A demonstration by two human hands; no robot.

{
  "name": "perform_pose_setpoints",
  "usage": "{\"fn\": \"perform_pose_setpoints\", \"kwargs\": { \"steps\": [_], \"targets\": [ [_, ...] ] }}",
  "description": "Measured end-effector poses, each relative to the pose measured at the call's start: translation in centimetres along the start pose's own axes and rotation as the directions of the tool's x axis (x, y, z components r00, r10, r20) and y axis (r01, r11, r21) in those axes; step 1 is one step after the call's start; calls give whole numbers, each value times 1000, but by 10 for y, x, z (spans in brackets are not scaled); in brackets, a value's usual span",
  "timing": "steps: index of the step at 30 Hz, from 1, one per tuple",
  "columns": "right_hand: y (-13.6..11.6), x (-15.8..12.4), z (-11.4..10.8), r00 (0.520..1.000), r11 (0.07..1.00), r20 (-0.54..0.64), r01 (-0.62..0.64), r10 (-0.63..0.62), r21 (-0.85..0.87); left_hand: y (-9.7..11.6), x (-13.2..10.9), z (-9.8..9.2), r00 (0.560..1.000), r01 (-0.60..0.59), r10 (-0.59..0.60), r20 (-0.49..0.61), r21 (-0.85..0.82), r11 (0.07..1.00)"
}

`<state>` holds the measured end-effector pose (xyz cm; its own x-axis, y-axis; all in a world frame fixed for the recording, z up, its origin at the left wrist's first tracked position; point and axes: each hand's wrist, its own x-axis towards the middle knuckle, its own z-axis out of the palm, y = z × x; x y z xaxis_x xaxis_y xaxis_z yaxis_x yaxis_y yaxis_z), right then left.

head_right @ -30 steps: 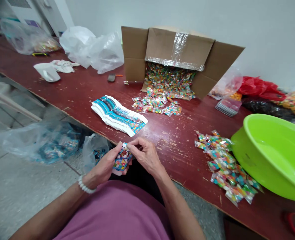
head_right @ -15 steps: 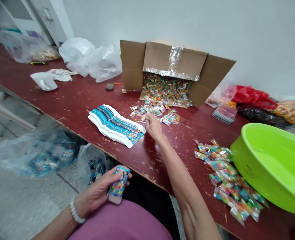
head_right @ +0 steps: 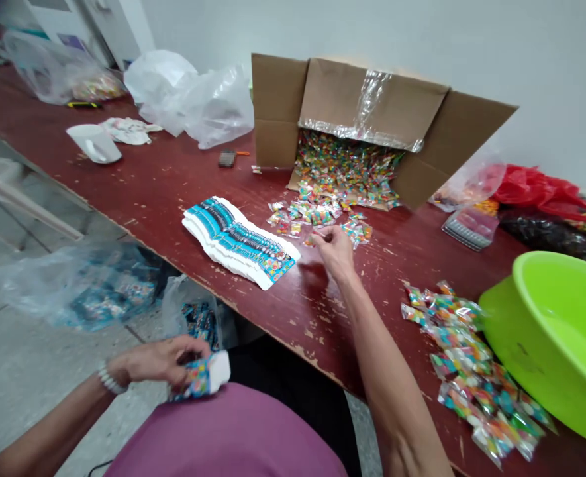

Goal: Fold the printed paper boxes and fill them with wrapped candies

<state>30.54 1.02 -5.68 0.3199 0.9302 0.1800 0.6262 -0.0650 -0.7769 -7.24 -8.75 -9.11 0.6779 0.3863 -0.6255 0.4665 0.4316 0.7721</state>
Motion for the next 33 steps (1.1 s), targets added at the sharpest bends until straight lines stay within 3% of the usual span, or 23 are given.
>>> {"fn": "perform_pose_setpoints", "kwargs": {
  "steps": [3,6,9,11,14,16,19,21,24,27,29,33],
  "targets": [
    [-29,-60,-9,993,893,112,-82,36,442,18,10,16,985,-157,140,-101,-191,969],
    [-56,-116,-1,970,768,243,-180,32,615,36,20,41,956,-270,223,-190,-275,923],
    [-69,-148,16,960,685,277,-232,45,691,47,26,63,931,-346,292,-219,-278,896],
    [-69,-157,23,970,709,239,-201,46,676,51,26,74,911,-382,319,-259,-244,892],
    [-67,-164,22,979,835,205,-113,0,539,55,24,82,889,-403,329,-319,-203,892],
    [-68,-169,18,972,905,210,4,-103,425,57,22,86,876,-424,348,-333,-191,885],
    [-71,-175,12,937,901,231,151,-261,406,61,22,90,842,-494,395,-367,-233,837],
    [-73,-178,11,949,858,229,73,-217,509,62,22,92,834,-515,377,-403,-320,796],
    [-70,-179,13,964,727,265,-162,-28,667,65,23,94,851,-484,299,-431,-424,766],
    [-65,-181,19,897,660,440,-308,-38,685,66,22,96,837,-498,294,-462,-420,758],
    [-64,-182,23,864,694,495,-300,-94,654,65,22,98,816,-526,320,-482,-389,756],
    [-66,-185,24,932,808,316,-44,-178,587,60,23,98,813,-546,329,-481,-432,718]
  ]
}}
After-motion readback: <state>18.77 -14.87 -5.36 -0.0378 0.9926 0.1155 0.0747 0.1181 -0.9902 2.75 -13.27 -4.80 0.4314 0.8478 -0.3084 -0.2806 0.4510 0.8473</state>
